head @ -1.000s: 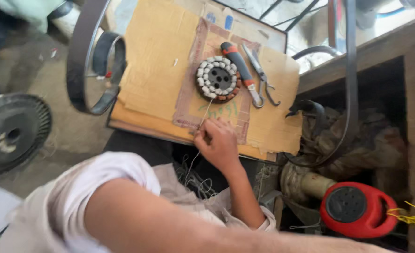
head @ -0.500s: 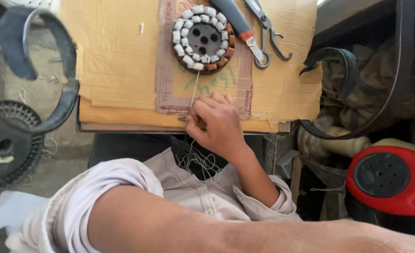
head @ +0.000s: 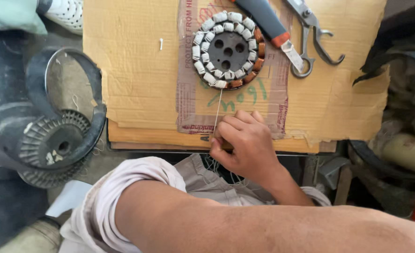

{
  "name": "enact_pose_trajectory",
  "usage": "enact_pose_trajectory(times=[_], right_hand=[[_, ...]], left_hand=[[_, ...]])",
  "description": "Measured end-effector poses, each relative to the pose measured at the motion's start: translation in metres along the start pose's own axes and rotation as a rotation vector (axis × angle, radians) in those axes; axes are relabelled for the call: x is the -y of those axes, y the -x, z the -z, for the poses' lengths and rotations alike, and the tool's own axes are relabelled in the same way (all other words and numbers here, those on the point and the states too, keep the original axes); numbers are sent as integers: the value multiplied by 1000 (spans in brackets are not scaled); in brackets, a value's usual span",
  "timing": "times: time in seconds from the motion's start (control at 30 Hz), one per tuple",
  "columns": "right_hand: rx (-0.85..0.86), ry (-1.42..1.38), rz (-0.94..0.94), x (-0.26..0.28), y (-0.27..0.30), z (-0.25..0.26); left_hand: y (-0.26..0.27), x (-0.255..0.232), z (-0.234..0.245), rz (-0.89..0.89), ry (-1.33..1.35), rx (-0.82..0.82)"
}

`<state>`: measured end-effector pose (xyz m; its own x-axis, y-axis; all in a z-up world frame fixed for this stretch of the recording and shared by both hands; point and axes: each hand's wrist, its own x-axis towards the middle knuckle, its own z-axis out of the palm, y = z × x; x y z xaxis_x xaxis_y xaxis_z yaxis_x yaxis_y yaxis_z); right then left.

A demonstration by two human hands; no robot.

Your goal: The person ties white string around the slots of a circular motor stator to secure copper windings. They repeatedly pull the string taut and adjust the coils by hand while working at a cluttered workbench.

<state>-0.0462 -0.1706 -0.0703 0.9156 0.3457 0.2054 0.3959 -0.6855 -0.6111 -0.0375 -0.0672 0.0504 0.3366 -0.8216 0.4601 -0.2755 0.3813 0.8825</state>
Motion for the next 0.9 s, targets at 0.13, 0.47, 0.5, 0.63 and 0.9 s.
enact_pose_trajectory(times=[0.13,0.47,0.5,0.63,0.9], right_hand=[[2,7,2,1,1,1],[-20,77,-42,-3,42,38],[-91,131,-39,-2,59,48],[-13,7,-634,-2,129,74],[143,213,-712,-10,216,45]], left_hand=[[-1,-4,10,26,0,-28],[59,6,52,206,78,-124],[72,13,53,275,89,-131],[114,50,30,531,49,-77],[117,85,-4,559,-159,-33]])
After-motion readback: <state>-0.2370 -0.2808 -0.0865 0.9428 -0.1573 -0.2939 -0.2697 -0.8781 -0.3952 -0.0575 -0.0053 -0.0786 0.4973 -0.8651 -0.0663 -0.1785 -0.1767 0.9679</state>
